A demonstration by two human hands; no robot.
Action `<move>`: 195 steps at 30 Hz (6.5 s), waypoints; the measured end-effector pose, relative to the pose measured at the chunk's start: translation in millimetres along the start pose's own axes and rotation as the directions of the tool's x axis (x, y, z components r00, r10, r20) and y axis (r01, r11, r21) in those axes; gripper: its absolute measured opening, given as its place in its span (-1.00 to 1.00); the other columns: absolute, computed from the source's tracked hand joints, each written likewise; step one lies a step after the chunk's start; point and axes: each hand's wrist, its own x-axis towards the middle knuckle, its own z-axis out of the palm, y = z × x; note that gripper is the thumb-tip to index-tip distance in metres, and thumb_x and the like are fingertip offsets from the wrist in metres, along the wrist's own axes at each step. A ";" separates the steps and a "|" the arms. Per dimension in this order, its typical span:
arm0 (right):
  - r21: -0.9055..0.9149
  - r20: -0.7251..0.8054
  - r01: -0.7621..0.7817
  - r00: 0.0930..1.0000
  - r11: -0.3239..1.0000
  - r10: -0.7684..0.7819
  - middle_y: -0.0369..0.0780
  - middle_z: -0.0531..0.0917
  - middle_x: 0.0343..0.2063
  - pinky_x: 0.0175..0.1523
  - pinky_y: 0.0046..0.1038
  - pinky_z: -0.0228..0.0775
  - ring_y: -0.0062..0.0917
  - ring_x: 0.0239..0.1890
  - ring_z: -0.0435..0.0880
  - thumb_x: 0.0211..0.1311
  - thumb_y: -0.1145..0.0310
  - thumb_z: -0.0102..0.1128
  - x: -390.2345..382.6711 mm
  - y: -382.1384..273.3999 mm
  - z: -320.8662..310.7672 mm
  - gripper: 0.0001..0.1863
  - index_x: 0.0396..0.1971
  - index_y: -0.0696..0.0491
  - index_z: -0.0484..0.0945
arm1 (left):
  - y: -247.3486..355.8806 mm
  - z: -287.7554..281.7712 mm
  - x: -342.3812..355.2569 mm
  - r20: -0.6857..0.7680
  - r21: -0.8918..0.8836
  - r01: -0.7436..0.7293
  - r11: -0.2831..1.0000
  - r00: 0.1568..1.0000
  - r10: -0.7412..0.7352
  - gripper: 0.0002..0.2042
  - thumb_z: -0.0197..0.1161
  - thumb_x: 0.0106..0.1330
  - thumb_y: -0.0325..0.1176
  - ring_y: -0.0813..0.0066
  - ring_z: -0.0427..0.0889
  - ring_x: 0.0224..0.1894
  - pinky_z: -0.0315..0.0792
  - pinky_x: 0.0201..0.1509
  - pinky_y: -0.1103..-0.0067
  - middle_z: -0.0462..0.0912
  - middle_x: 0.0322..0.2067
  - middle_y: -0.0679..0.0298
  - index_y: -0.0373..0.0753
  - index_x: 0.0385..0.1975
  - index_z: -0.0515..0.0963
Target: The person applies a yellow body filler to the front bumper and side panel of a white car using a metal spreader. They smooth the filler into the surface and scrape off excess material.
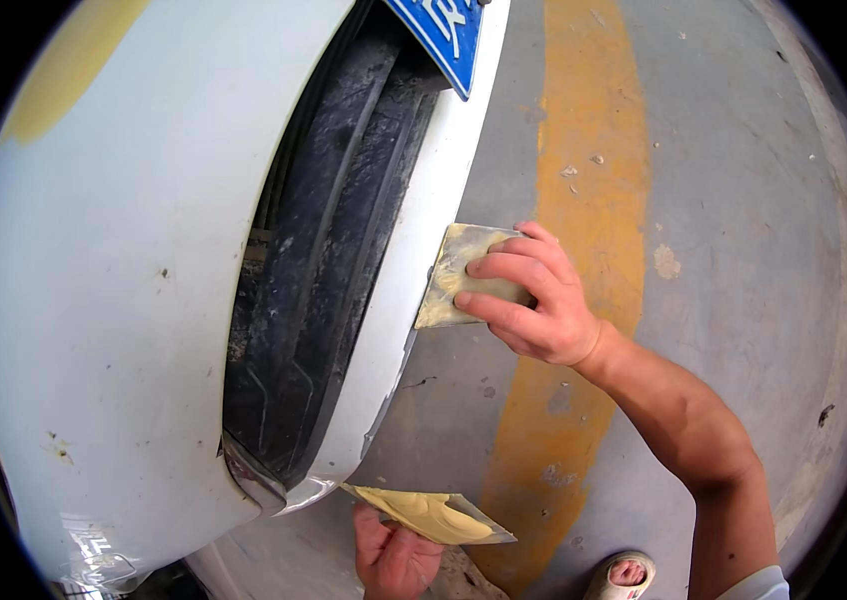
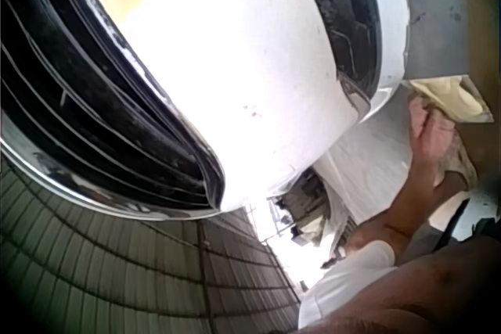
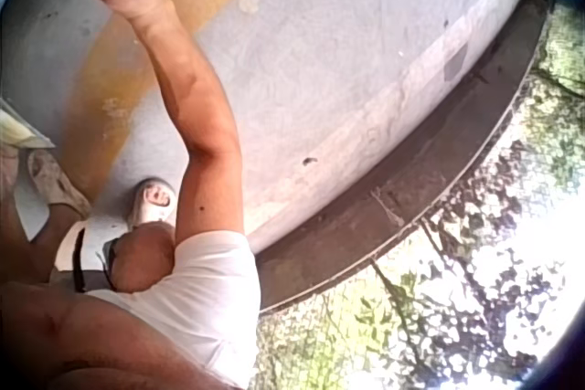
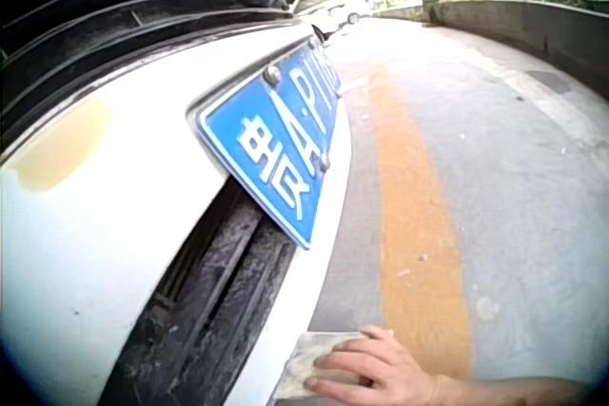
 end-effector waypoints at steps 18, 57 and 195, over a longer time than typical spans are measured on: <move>0.096 -0.043 -0.081 0.995 0.992 0.085 -0.23 0.52 -0.14 0.07 -0.11 0.33 -0.30 -0.09 0.45 -0.27 0.58 0.22 -9.0 -5.0 16.1 -0.60 -0.29 -0.05 0.61 | -1.0 -6.7 0.3 0.065 -0.006 -0.002 1.000 0.998 0.002 -0.51 -0.28 0.26 -0.71 0.30 0.43 0.15 0.34 0.24 0.31 0.36 0.11 0.11 -0.19 0.20 0.13; 0.688 0.289 -0.722 0.181 -0.072 0.940 -0.30 0.40 -0.12 0.03 -0.48 0.41 -0.63 -0.02 0.39 0.14 0.56 0.19 31.0 -154.7 26.6 -0.68 -0.11 0.12 0.35 | 4.9 -25.7 -41.2 -0.102 -0.082 0.013 0.997 0.995 -0.021 -0.43 -0.27 0.27 -0.65 -0.01 0.61 -0.11 0.52 -0.07 -0.01 0.48 0.00 0.02 -0.03 0.30 0.02; 0.577 0.784 -0.489 0.558 -0.654 0.274 -0.21 0.50 -0.09 0.12 -0.33 0.35 -0.42 0.06 0.46 -0.16 0.74 -0.06 -27.2 -159.3 -83.0 -0.55 -0.17 0.10 0.47 | -0.2 -44.0 -59.6 -0.207 0.020 0.312 0.950 0.931 -0.301 -0.63 -0.13 0.34 -0.58 0.67 0.49 -0.25 0.30 -0.27 0.73 0.58 -0.18 0.15 -0.35 0.16 0.25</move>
